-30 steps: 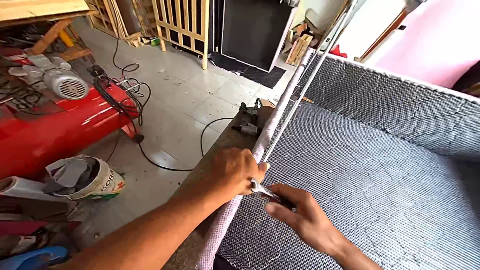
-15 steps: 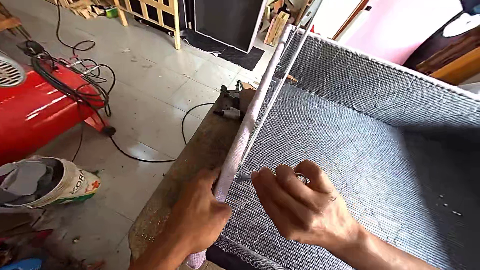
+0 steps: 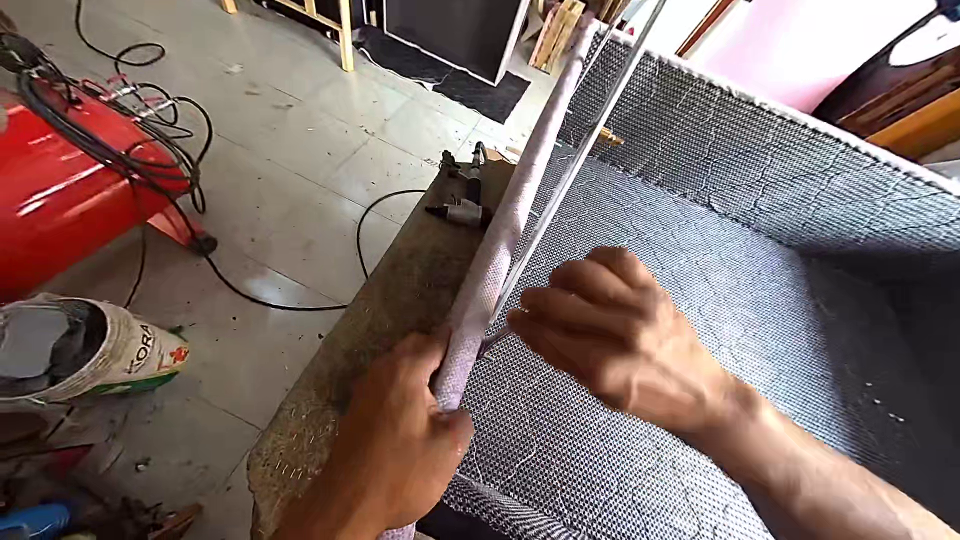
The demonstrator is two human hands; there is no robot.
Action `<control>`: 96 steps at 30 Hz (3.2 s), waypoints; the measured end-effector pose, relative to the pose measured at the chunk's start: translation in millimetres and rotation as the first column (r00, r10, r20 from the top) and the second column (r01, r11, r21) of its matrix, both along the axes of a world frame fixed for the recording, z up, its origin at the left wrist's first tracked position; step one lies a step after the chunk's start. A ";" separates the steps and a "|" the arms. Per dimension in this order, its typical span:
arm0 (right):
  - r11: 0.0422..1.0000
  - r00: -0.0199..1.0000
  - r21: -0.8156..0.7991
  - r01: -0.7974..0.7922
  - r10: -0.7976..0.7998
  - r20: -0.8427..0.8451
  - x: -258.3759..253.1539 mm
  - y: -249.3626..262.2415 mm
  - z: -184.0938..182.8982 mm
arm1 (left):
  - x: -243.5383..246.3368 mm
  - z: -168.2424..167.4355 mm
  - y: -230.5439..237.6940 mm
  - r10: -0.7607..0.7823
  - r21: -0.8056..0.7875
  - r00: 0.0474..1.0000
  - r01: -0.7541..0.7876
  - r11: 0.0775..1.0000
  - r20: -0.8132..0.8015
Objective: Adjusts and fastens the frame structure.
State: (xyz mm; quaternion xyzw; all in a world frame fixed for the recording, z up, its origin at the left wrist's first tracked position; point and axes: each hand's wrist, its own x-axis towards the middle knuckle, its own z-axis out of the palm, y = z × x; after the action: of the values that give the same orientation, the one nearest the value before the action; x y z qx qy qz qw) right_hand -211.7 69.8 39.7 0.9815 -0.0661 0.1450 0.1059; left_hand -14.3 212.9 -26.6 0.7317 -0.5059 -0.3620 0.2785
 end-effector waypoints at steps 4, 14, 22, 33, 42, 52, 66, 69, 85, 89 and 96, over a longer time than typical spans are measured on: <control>0.833 0.986 0.552 0.034 -0.118 0.117 -19.0 -50.8 -68.2 | -0.6 -0.6 -0.3 -0.010 -0.017 0.999 0.011 1.000 0.041; -0.125 0.891 0.988 0.091 -0.432 -0.137 -13.7 102.8 -106.1 | -0.4 -3.5 -1.2 -0.012 -0.056 0.998 0.016 0.998 0.064; 0.107 0.906 0.983 0.146 -0.414 -0.089 -16.8 92.7 -1.9 | 0.6 3.8 -2.2 -0.034 0.035 0.998 0.032 0.999 0.046; -0.188 0.729 0.963 -0.192 -0.685 0.011 -13.4 -25.1 -54.7 | 5.0 -5.1 -1.5 -0.067 -0.117 0.996 0.074 0.990 0.059; 0.021 0.833 0.961 0.274 -0.505 -0.226 -15.7 21.5 -178.8 | 5.3 -3.3 -2.9 -0.080 -0.110 0.995 0.086 0.990 0.055; -0.127 0.852 0.902 0.413 -0.297 -0.432 -20.6 118.7 -52.7 | 3.4 0.1 -3.7 -0.076 -0.045 0.994 0.080 0.996 0.084; 0.652 0.830 0.729 0.207 -0.511 0.222 -9.4 23.8 -1.0 | 7.3 -4.3 -12.4 -0.095 -0.097 0.993 0.088 0.991 -0.068; 0.191 0.761 0.972 0.137 -0.649 0.021 -14.7 -19.9 -26.1 | 7.4 -3.6 -12.1 -0.103 -0.110 0.993 0.097 0.989 -0.049; 0.111 0.978 0.990 0.083 -0.202 -0.059 -116.5 -75.7 -61.5 | 0.9 1.4 -113.4 -0.206 -0.151 0.934 0.167 0.974 -0.292; -0.088 0.937 0.992 -0.085 -0.347 0.049 -131.9 -84.7 -68.3 | -3.9 3.1 -167.3 -0.247 -0.136 0.901 0.211 0.968 -0.356; -0.186 0.537 0.907 -0.378 -0.842 0.051 -91.2 -134.9 -109.2 | -10.5 2.4 -200.4 -0.217 -0.210 0.896 0.143 0.967 -0.389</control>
State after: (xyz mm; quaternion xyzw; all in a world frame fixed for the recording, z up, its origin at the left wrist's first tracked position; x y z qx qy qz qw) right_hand -302.9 -65.1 -69.5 0.4751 -0.4178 0.4054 -0.6598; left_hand -24.8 12.5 -24.2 0.5622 -0.5321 -0.4849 0.4070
